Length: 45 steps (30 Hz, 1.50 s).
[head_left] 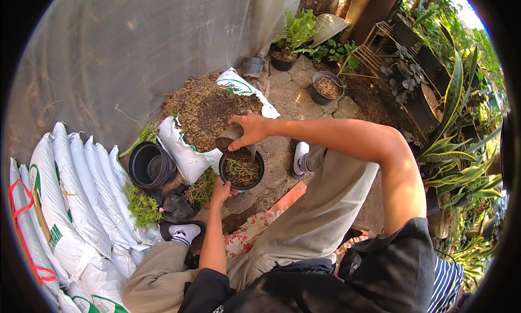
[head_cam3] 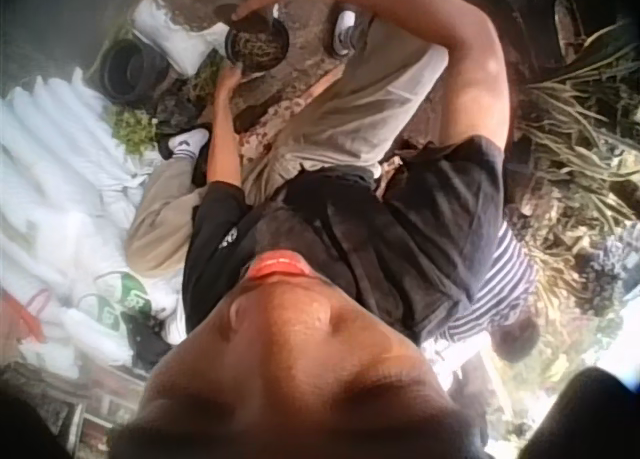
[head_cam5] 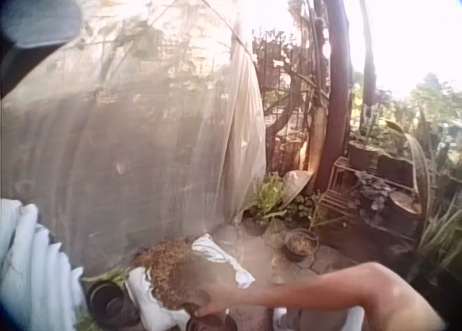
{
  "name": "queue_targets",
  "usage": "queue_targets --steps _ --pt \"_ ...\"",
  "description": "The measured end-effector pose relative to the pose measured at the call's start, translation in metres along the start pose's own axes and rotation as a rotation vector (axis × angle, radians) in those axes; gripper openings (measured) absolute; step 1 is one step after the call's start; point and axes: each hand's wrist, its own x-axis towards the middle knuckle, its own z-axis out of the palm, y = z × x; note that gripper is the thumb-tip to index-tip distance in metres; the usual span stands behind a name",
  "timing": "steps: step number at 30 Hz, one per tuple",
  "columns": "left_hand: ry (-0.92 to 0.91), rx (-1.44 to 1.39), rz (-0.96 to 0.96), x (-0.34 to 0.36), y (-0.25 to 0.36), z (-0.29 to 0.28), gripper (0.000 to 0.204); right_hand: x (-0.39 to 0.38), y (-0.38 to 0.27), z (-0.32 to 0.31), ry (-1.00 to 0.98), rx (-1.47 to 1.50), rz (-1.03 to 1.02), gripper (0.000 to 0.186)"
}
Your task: The person scoops soil from a large white bag into a small black pot using a small plastic container, places a small green plant inside the pot, and then adds more soil by hand to secure the plant.
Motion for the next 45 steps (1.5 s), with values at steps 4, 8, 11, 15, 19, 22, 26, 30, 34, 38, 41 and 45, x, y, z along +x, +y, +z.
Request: queue_targets --steps 4,8,11,15,19,22,26,30,34,38,41,45 --pt "-0.058 -0.090 0.021 0.009 -0.002 -0.002 0.046 -0.016 -0.008 -0.006 0.031 0.051 0.003 0.099" --pt "-0.106 -0.085 -0.012 0.000 0.026 0.021 0.046 -0.035 0.003 -0.017 0.111 0.036 0.073 0.099" --pt "-0.198 -0.210 -0.069 0.000 0.027 0.032 0.051 -0.043 0.009 -0.021 0.169 0.061 0.149 0.096" --pt "-0.286 -0.172 -0.127 0.007 0.018 0.041 0.059 -0.054 0.031 -0.008 0.342 0.127 0.112 0.096" --pt "-0.313 0.044 -0.122 0.029 0.009 0.029 0.058 -0.064 0.033 0.014 0.436 0.118 0.143 0.095" --pt "-0.120 0.252 0.190 0.039 0.025 0.011 0.059 -0.072 0.035 0.037 0.467 0.212 0.139 0.093" --pt "0.043 0.394 0.474 0.040 0.065 -0.001 0.052 -0.082 0.036 0.063 0.459 0.216 0.219 0.091" --pt "-0.051 0.288 0.442 0.046 0.074 -0.001 0.045 -0.077 0.034 0.084 0.424 0.233 0.299 0.092" --pt "-0.088 0.352 0.447 0.037 0.079 0.006 0.040 -0.077 0.038 0.094 0.426 0.243 0.342 0.092" --pt "-0.042 0.447 0.589 0.034 0.076 0.009 0.040 -0.078 0.042 0.099 0.437 0.275 0.370 0.093" --pt "-0.063 0.383 0.551 0.032 0.076 0.011 0.040 -0.079 0.041 0.103 0.416 0.279 0.353 0.092" --pt "-0.065 0.335 0.548 0.035 0.072 0.010 0.042 -0.077 0.037 0.107 0.406 0.301 0.362 0.092"
